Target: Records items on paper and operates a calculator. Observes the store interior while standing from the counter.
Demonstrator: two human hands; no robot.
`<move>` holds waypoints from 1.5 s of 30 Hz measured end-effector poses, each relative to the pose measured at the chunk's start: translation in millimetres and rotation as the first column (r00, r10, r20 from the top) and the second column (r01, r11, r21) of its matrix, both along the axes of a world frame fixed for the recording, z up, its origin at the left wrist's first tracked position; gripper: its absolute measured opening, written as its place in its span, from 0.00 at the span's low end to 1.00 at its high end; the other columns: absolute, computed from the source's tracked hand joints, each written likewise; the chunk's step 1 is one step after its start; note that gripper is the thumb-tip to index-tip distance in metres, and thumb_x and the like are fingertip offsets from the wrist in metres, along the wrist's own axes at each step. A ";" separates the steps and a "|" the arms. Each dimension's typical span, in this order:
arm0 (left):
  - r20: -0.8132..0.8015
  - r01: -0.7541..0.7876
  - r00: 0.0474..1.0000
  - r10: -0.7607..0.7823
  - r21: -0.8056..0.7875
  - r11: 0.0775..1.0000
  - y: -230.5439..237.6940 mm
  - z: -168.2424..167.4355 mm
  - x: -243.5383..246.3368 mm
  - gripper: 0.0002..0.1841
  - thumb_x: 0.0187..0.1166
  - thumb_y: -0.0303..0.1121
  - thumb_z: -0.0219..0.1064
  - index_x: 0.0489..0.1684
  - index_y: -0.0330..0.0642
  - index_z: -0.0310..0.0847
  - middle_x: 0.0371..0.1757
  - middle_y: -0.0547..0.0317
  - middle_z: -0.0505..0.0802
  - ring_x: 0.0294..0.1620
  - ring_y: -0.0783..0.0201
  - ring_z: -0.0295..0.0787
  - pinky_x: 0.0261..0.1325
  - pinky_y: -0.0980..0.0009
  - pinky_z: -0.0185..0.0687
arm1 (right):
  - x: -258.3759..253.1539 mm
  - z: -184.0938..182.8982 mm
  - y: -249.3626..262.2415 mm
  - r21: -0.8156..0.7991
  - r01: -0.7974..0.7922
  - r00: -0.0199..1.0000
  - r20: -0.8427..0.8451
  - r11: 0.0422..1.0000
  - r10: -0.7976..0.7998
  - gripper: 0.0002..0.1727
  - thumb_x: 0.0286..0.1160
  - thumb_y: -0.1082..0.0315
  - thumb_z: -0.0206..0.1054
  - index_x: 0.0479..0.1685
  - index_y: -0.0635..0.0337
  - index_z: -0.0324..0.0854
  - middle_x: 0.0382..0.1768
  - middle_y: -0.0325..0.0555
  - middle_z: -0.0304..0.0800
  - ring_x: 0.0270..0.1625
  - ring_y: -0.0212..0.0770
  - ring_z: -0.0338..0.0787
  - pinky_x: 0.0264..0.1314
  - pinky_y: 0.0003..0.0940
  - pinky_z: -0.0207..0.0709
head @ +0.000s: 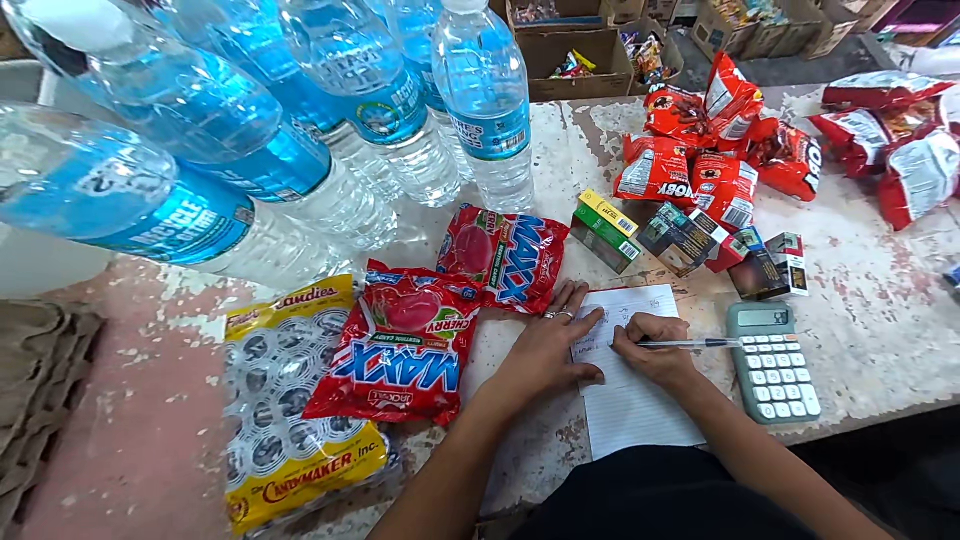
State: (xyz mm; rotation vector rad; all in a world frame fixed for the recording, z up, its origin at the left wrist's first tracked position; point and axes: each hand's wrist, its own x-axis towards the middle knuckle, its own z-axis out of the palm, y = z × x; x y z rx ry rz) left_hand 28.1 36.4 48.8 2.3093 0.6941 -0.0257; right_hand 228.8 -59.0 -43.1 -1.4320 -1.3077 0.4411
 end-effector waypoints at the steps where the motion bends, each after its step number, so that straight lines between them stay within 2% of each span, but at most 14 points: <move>1: 0.003 0.001 1.000 -0.001 0.002 1.000 -0.1 -0.4 -0.2 0.45 0.65 0.54 0.80 0.87 0.51 0.69 0.91 0.39 0.64 0.92 0.40 0.56 0.87 0.46 0.58 | 0.4 0.3 0.2 0.007 -0.001 1.000 -0.011 1.000 0.001 0.19 0.63 0.72 0.73 0.08 0.51 0.71 0.13 0.30 0.74 0.18 0.23 0.75 0.19 0.21 0.66; 7: 0.046 0.002 0.999 -0.002 0.003 1.000 -0.1 0.2 -0.2 0.45 0.63 0.53 0.81 0.86 0.49 0.71 0.90 0.38 0.65 0.91 0.38 0.58 0.86 0.45 0.59 | 1.0 -2.1 1.1 0.040 0.020 1.000 -0.008 0.999 -0.019 0.19 0.63 0.72 0.72 0.09 0.51 0.71 0.13 0.30 0.73 0.18 0.24 0.75 0.19 0.21 0.67; 16: 0.055 0.015 0.998 -0.016 0.014 1.000 0.1 1.3 -0.4 0.45 0.63 0.52 0.81 0.86 0.49 0.71 0.92 0.40 0.63 0.92 0.40 0.56 0.87 0.46 0.58 | 1.5 -2.8 -1.3 0.033 0.000 0.999 0.046 0.999 -0.001 0.19 0.62 0.73 0.71 0.08 0.50 0.69 0.12 0.30 0.72 0.18 0.23 0.73 0.19 0.21 0.65; 20: 0.060 0.016 0.998 -0.017 0.015 1.000 -0.2 1.4 -0.8 0.45 0.63 0.51 0.82 0.86 0.49 0.70 0.92 0.41 0.62 0.92 0.40 0.55 0.87 0.46 0.59 | -0.6 2.1 0.3 0.022 -0.001 0.999 0.037 1.000 0.000 0.18 0.65 0.69 0.75 0.10 0.51 0.75 0.14 0.30 0.77 0.19 0.24 0.78 0.19 0.21 0.71; 24: 0.068 0.018 0.997 -0.019 0.024 1.000 -1.5 1.3 -1.1 0.46 0.62 0.51 0.82 0.87 0.50 0.69 0.93 0.42 0.60 0.92 0.40 0.55 0.87 0.46 0.59 | 4.7 4.1 -1.6 0.038 0.005 1.000 -0.031 0.999 -0.004 0.18 0.62 0.73 0.72 0.10 0.51 0.71 0.13 0.30 0.74 0.18 0.24 0.75 0.19 0.21 0.67; 27: 0.096 0.014 0.995 -0.019 0.048 0.999 -1.4 0.8 -1.8 0.46 0.61 0.51 0.83 0.86 0.48 0.71 0.93 0.41 0.61 0.92 0.39 0.56 0.86 0.45 0.61 | 17.5 6.8 -5.2 0.053 0.067 0.994 -0.088 0.996 -0.063 0.16 0.63 0.74 0.72 0.12 0.51 0.73 0.14 0.30 0.75 0.18 0.25 0.76 0.19 0.22 0.69; 32: 0.073 0.007 0.997 -0.009 0.025 1.000 -2.8 2.7 -1.0 0.46 0.61 0.51 0.83 0.85 0.47 0.71 0.92 0.40 0.61 0.93 0.39 0.54 0.88 0.46 0.58 | 18.7 4.3 -11.0 0.046 0.092 0.994 -0.062 0.995 -0.090 0.17 0.62 0.75 0.71 0.10 0.51 0.72 0.13 0.30 0.74 0.18 0.24 0.74 0.19 0.20 0.67; 40: 0.083 -0.010 0.997 0.010 0.004 1.000 -3.5 4.6 -1.0 0.45 0.62 0.52 0.82 0.84 0.47 0.72 0.91 0.40 0.63 0.92 0.40 0.55 0.87 0.45 0.58 | 19.0 -1.0 -12.5 0.035 0.095 0.995 0.016 0.995 -0.095 0.19 0.62 0.73 0.71 0.08 0.51 0.70 0.12 0.30 0.72 0.17 0.23 0.73 0.18 0.21 0.65; 45: 0.085 -0.006 0.996 0.004 0.022 1.000 -3.2 3.4 -1.2 0.45 0.62 0.52 0.82 0.85 0.48 0.72 0.91 0.40 0.64 0.92 0.39 0.56 0.87 0.45 0.59 | 19.3 -1.0 -11.7 0.034 0.111 0.994 -0.018 0.993 -0.110 0.18 0.62 0.74 0.71 0.09 0.51 0.71 0.12 0.30 0.73 0.17 0.23 0.73 0.18 0.21 0.66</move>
